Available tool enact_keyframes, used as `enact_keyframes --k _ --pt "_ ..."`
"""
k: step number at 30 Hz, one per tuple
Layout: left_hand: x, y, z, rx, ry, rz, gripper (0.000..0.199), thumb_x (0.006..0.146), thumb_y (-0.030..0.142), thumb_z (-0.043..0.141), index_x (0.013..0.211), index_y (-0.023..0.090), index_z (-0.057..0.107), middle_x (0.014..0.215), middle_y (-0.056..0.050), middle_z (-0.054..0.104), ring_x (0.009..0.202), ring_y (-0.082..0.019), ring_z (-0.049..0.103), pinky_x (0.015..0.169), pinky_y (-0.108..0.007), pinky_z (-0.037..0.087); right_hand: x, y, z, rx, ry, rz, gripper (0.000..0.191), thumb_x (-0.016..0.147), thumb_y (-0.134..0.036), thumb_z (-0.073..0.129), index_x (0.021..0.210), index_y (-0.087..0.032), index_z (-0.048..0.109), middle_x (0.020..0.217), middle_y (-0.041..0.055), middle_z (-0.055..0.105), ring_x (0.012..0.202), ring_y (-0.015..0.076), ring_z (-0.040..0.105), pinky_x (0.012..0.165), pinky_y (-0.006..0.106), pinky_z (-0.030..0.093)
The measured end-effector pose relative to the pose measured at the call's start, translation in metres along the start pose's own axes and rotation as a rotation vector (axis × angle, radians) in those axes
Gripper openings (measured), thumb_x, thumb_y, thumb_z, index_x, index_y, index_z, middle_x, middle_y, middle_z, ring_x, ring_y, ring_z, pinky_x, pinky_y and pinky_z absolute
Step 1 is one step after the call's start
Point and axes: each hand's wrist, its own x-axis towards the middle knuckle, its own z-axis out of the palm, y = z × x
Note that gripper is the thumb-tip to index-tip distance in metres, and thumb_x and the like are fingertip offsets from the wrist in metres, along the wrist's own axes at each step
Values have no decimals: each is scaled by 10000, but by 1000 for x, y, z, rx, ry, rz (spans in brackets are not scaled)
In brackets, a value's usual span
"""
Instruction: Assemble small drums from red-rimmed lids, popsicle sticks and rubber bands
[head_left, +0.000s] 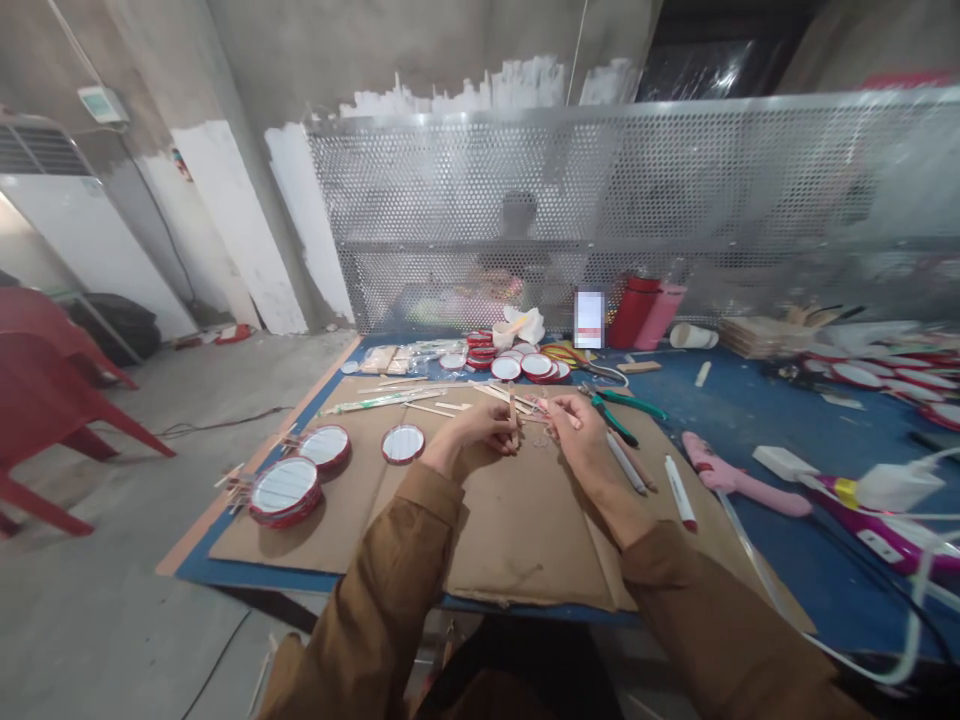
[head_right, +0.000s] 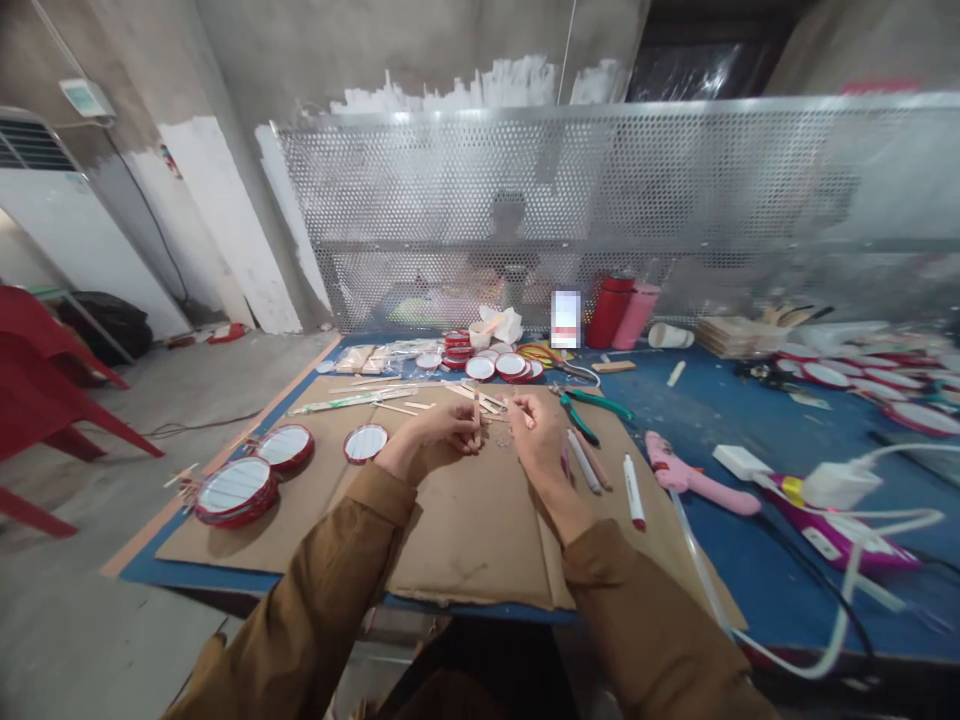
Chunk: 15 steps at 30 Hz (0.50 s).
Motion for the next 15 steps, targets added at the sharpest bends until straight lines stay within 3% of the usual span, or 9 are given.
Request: enact_keyframes --k 15 --pt "-2 -4 4 -1 118 12 128 843 224 605 799 116 550 572 -29 633 522 -118 638 533 -201 500 4 5 -1 -22 -68 -53 307 793 -495 506 778 -201 595 574 -10 568 510 149 519 501 250 408"
